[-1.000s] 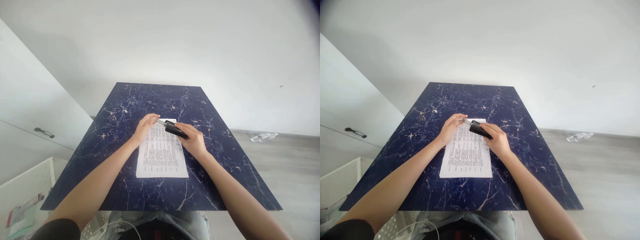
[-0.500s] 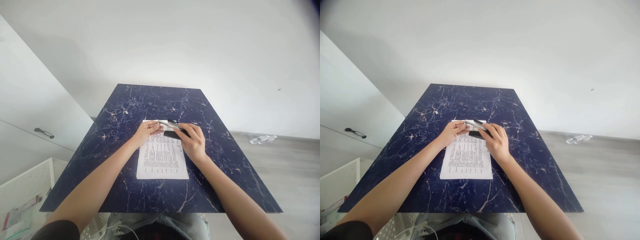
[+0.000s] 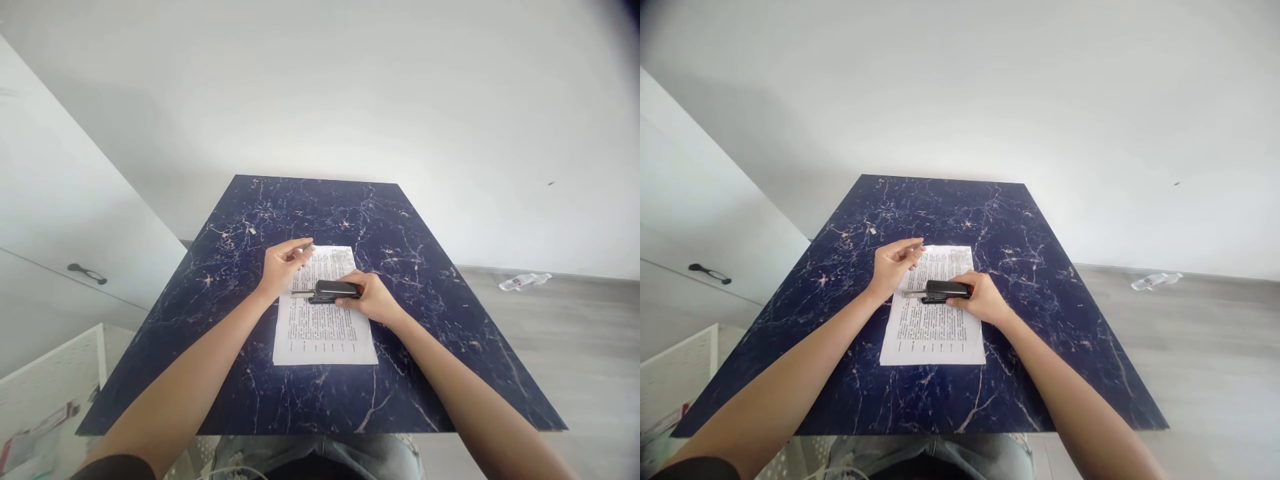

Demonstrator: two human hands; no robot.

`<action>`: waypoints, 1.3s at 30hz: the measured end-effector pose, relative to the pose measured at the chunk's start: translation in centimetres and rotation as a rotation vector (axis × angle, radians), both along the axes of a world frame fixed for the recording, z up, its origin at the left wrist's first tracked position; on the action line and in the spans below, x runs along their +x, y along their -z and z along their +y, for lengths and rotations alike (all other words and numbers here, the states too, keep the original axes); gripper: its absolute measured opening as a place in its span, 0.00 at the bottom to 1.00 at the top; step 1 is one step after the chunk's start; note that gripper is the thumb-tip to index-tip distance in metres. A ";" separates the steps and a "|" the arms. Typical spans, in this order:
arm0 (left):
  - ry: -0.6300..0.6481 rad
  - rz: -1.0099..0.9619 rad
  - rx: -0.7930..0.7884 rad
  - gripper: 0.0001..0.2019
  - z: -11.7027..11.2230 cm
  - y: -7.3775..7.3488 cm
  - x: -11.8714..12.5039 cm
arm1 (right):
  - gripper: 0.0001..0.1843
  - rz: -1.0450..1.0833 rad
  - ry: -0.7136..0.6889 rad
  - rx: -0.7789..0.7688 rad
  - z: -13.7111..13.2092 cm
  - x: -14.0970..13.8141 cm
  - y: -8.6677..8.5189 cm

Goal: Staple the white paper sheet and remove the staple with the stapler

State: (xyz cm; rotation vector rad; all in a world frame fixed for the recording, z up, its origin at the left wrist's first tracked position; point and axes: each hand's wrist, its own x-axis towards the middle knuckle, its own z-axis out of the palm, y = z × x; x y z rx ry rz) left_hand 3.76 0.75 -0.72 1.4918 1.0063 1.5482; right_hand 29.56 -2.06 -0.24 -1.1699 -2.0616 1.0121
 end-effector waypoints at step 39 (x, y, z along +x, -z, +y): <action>-0.608 1.261 -0.278 0.25 3.3 1.9 -8.8 | 0.20 -0.730 0.397 0.577 13.7 8.5 2.6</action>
